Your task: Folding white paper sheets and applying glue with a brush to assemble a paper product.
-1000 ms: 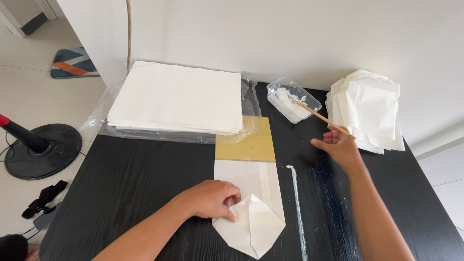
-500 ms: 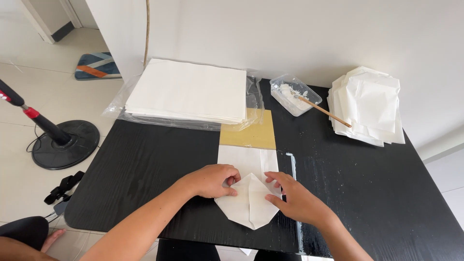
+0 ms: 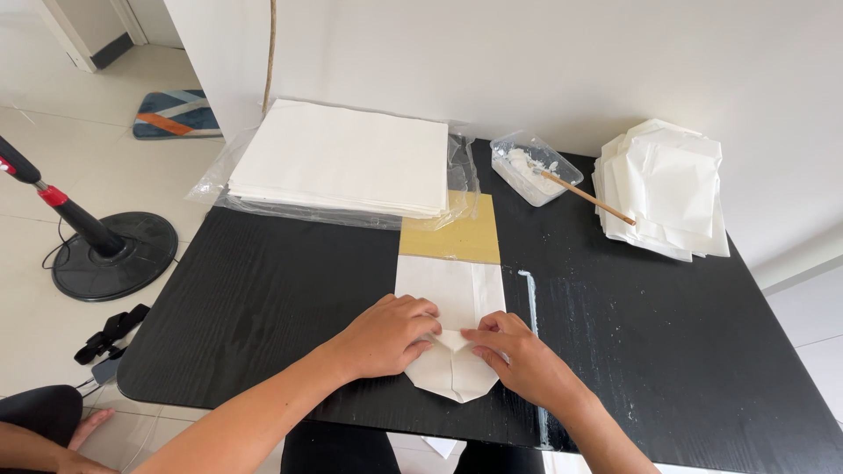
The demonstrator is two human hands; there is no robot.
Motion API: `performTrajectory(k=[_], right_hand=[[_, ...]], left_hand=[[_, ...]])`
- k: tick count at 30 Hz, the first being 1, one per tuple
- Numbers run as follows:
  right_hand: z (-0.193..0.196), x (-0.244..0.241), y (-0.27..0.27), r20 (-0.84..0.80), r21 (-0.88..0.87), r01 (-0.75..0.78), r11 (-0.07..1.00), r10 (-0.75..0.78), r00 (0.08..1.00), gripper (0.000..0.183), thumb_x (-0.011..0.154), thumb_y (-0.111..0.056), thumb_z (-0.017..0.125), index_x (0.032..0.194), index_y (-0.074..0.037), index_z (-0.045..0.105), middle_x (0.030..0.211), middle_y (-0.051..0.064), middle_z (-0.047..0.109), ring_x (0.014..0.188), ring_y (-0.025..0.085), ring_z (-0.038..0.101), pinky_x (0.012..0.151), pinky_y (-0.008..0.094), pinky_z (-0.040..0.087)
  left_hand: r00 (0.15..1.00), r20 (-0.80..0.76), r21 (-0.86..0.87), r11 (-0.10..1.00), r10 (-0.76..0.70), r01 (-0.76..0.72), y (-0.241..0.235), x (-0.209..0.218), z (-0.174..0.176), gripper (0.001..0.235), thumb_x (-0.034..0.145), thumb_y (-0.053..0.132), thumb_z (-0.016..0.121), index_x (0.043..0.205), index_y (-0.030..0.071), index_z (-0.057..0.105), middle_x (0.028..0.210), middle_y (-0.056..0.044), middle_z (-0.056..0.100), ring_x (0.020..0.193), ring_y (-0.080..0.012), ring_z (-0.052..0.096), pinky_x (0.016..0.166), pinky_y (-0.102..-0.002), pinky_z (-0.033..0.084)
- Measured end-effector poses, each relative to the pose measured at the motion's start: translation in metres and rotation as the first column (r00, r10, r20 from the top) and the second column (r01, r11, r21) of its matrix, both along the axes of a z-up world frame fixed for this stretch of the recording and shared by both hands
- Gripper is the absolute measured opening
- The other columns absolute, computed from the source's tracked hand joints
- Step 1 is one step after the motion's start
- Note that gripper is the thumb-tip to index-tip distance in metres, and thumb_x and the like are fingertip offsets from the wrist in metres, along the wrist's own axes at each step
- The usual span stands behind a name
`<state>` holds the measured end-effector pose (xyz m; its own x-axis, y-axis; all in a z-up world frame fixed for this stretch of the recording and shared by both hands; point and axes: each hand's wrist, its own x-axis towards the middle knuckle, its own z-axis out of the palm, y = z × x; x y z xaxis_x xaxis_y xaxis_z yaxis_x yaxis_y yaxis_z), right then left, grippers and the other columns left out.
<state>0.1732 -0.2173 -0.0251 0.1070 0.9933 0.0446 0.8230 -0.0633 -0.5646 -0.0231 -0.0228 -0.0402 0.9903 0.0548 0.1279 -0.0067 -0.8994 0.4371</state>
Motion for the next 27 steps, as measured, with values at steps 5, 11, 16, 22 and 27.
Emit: performTrajectory(k=[5,11,16,22,27], right_hand=[[-0.006,0.0,-0.007,0.126,0.027,-0.075,0.997,0.072,0.989,0.039,0.099,-0.009,0.057,0.13,-0.024,0.074,0.117,0.003,0.059,0.116,0.021,0.06,0.087,0.036,0.055],[0.001,-0.011,-0.018,0.366,0.004,-0.214,0.977,0.198,0.909,0.056,0.09,0.008,0.051,0.137,-0.017,0.066,0.133,0.01,0.052,0.125,0.031,0.05,0.093,0.046,0.053],[0.024,-0.02,-0.022,0.299,-0.109,-0.225,0.968,0.248,0.921,0.056,0.091,-0.007,0.048,0.146,-0.015,0.057,0.149,0.01,0.045,0.139,0.045,0.035,0.106,0.06,0.04],[0.018,-0.028,-0.017,0.126,-0.106,-0.048,0.993,0.062,0.99,0.046,0.094,-0.047,0.069,0.133,-0.022,0.071,0.139,0.001,0.058,0.137,0.031,0.041,0.103,0.053,0.045],[0.005,-0.027,-0.006,0.18,0.172,-0.021,0.985,-0.011,0.984,0.026,0.093,-0.028,0.072,0.115,-0.015,0.075,0.113,0.0,0.069,0.104,0.022,0.06,0.091,0.04,0.053]], left_hand=[[0.982,0.041,0.154,0.973,-0.183,0.175,-0.009,-0.007,-0.003,0.034,0.1,0.01,0.052,0.13,0.008,0.068,0.145,-0.009,0.062,0.137,-0.0281,0.054,0.098,-0.044,0.043],[0.956,0.016,0.194,0.938,-0.295,0.286,-0.014,-0.018,0.002,0.051,0.097,0.011,0.046,0.147,0.006,0.055,0.151,-0.01,0.055,0.141,-0.0314,0.048,0.108,-0.048,0.037],[0.963,-0.093,-0.067,0.967,-0.251,0.245,-0.023,-0.025,0.03,0.08,0.09,0.053,0.05,0.152,0.003,0.045,0.149,-0.014,0.057,0.148,-0.0348,0.038,0.112,-0.057,0.019],[0.995,-0.031,-0.101,0.99,0.097,-0.1,-0.05,-0.007,0.013,0.07,0.101,0.036,0.059,0.158,0.007,0.031,0.125,0.001,0.075,0.122,-0.022,0.063,0.097,-0.047,0.038],[0.94,0.056,-0.06,0.941,0.336,-0.332,-0.062,0.002,-0.009,0.066,0.099,0.031,0.067,0.153,0.003,0.042,0.095,0.001,0.082,0.084,-0.0221,0.074,0.092,-0.04,0.044]])
